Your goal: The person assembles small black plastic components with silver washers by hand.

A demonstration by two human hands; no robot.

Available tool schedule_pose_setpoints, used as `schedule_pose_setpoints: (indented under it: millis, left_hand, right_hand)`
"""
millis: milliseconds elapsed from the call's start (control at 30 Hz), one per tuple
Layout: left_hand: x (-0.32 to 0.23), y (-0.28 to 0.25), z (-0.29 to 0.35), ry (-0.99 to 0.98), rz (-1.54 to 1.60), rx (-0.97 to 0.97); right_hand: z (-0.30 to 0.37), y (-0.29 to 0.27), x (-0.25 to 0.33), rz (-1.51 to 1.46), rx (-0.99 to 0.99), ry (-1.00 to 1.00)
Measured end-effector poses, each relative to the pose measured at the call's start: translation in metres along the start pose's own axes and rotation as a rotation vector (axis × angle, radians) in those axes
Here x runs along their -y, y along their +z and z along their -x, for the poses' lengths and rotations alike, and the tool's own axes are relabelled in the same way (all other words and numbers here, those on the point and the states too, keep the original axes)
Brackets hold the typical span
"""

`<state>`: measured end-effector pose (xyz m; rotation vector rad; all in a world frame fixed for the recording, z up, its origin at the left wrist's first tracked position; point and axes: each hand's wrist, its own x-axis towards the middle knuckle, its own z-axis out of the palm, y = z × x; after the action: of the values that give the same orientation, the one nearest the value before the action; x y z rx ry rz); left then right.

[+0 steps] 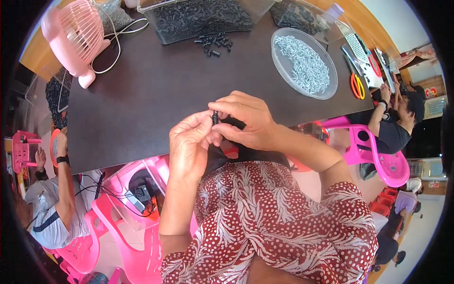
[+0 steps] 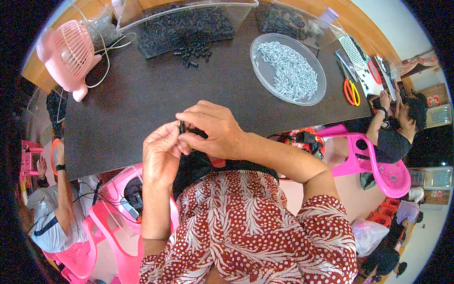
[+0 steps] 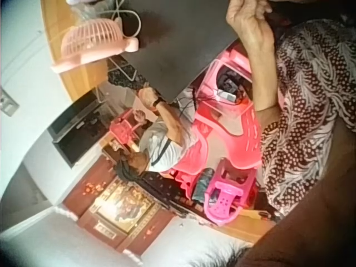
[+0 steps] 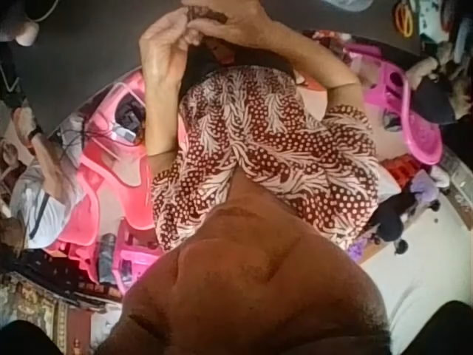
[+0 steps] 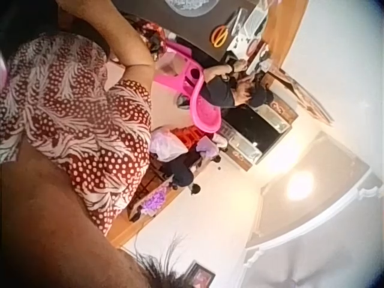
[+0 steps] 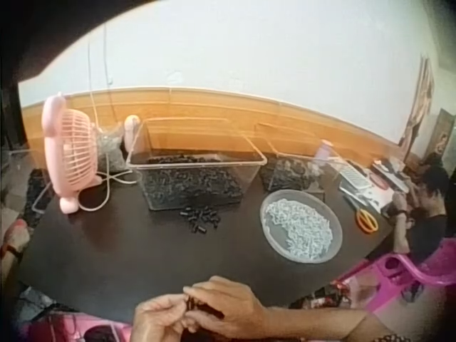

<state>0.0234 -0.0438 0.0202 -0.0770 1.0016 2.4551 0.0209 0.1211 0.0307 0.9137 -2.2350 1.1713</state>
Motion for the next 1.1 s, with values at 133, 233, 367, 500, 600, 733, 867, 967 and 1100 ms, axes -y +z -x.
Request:
schedule_pose_setpoints:
  millis: [133, 233, 367, 500, 600, 733, 867, 967, 1100]
  left_hand:
    - [0.0018, -0.0029, -0.0004, -0.046, 0.021, -0.009]
    - [0.0013, -0.0016, 0.0021, -0.044, 0.039, -0.015]
    - [0.0038, -0.0044, 0.0024, -0.052, -0.009, 0.016]
    - [0.0031, 0.0008, 0.0045, -0.036, -0.031, -0.005]
    - [0.002, 0.0021, 0.0063, -0.048, -0.043, -0.023]
    - [0.0036, -0.0009, 0.0042, -0.066, -0.048, -0.012]
    - [0.003, -0.0015, 0.0038, -0.069, 0.0, 0.002]
    - [0.0072, -0.0032, 0.0036, -0.009, -0.018, -0.009]
    - [0.0068, 0.0044, 0.006, 0.118, -0.003, -0.114]
  right_hand:
    - [0.0003, 0.0008, -0.0009, -0.022, 0.006, 0.003]
    - [0.0001, 0.0005, 0.0005, -0.028, 0.014, 0.007]
    - [0.0011, -0.0001, -0.0024, -0.023, 0.023, -0.024]
    - [-0.0002, -0.0006, -0.0038, 0.03, 0.014, -0.115]
    - [-0.0008, 0.0015, -0.0028, 0.066, 0.005, -0.172]
    - [0.0009, 0.0023, -0.0076, 0.068, 0.014, -0.191]
    - [-0.0004, 0.0022, -0.009, 0.019, 0.024, -0.167]
    - [-0.0029, 0.0004, -0.0053, -0.005, 0.037, -0.142]
    - [-0.0018, 0.0031, -0.004, -0.009, 0.045, -0.135]
